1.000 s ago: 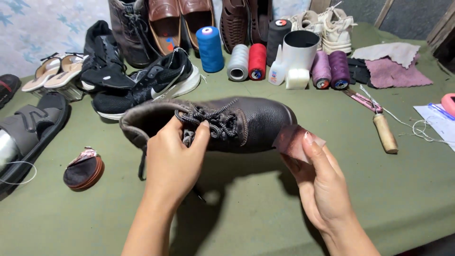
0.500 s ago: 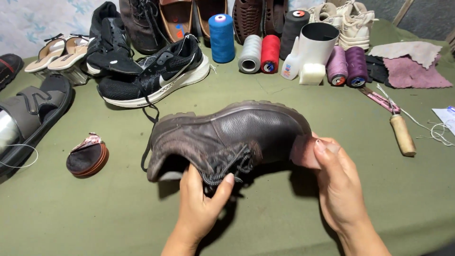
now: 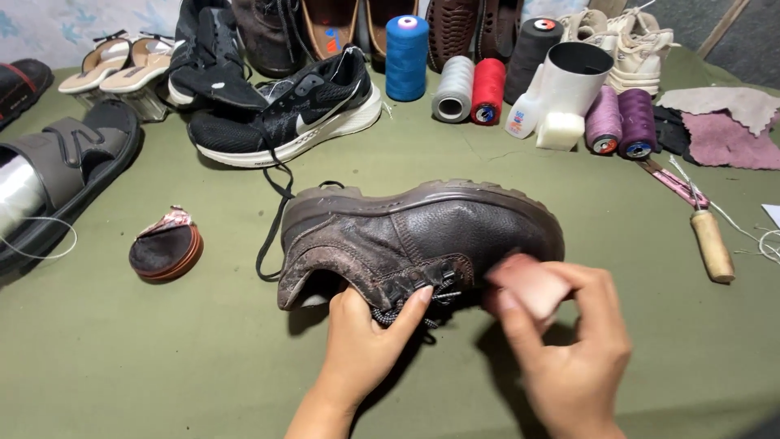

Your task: Polishing a brown leather boot using a cloth and polish at a workbench.

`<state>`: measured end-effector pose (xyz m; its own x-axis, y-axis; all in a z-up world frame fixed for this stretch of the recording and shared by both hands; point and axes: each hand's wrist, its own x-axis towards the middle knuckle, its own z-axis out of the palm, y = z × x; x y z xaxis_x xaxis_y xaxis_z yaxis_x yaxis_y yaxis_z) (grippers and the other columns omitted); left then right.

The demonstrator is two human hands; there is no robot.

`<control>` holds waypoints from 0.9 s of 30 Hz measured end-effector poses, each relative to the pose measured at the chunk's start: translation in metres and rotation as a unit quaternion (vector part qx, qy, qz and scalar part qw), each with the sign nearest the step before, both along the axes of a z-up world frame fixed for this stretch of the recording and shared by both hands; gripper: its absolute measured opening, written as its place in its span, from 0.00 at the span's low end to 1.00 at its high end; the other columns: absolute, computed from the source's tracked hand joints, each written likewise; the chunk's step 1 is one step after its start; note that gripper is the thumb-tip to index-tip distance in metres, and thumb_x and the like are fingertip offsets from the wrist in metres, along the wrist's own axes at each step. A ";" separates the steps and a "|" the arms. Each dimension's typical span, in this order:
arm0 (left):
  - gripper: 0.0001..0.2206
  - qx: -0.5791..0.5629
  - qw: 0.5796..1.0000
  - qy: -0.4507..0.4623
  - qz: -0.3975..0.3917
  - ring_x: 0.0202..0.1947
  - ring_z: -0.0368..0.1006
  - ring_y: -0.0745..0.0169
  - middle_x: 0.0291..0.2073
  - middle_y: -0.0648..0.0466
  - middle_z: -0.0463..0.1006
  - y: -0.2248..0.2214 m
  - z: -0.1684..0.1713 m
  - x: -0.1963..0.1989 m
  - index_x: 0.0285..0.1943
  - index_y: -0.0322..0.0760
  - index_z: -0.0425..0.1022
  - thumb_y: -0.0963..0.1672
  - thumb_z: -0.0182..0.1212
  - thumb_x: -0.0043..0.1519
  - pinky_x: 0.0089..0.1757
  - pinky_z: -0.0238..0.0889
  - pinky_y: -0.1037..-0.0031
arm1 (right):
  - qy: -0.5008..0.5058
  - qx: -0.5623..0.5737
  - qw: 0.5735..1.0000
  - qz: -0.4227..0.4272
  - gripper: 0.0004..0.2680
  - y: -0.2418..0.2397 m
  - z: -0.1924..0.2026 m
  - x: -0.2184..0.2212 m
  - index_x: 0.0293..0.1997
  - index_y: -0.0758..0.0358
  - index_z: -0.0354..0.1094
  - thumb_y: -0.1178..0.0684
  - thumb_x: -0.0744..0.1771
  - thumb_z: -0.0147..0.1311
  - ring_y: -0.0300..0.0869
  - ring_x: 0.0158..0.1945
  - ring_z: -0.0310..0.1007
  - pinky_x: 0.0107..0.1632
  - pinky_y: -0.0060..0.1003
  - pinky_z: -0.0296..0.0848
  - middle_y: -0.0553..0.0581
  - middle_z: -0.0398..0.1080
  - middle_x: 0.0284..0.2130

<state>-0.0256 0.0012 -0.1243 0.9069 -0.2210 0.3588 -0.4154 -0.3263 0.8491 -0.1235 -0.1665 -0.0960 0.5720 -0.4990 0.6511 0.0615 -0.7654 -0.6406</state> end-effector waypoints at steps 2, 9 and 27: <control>0.13 -0.003 1.000 -0.012 0.000 0.26 0.72 0.74 0.23 0.60 0.81 0.000 0.003 0.000 0.31 0.39 0.78 0.50 0.73 0.53 0.33 0.69 0.73 | -0.004 -0.016 1.000 0.003 0.11 0.010 -0.003 0.008 0.47 0.64 0.69 0.54 0.64 0.65 0.45 0.45 0.70 0.52 0.36 0.65 0.57 0.70 0.40; 0.11 -0.025 0.999 -0.009 -0.033 0.29 0.76 0.76 0.28 0.60 0.86 0.001 0.007 0.000 0.34 0.40 0.80 0.47 0.75 0.50 0.34 0.72 0.75 | 0.018 -0.062 0.998 0.021 0.06 0.019 -0.023 0.025 0.41 0.60 0.70 0.57 0.65 0.63 0.41 0.39 0.70 0.44 0.34 0.68 0.51 0.70 0.36; 0.12 -0.006 1.000 0.014 -0.009 0.30 0.79 0.76 0.29 0.59 0.88 0.000 0.006 0.001 0.35 0.41 0.82 0.48 0.76 0.48 0.37 0.73 0.75 | -0.035 -0.113 0.991 0.061 0.05 0.019 -0.015 0.021 0.36 0.62 0.69 0.59 0.64 0.63 0.46 0.36 0.67 0.48 0.38 0.65 0.53 0.72 0.32</control>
<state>-0.0246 0.0016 -0.1187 0.9125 -0.2323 0.3366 -0.3973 -0.3085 0.8643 -0.1024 -0.1476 -0.1105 0.5690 -0.2655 0.7783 0.2008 -0.8730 -0.4446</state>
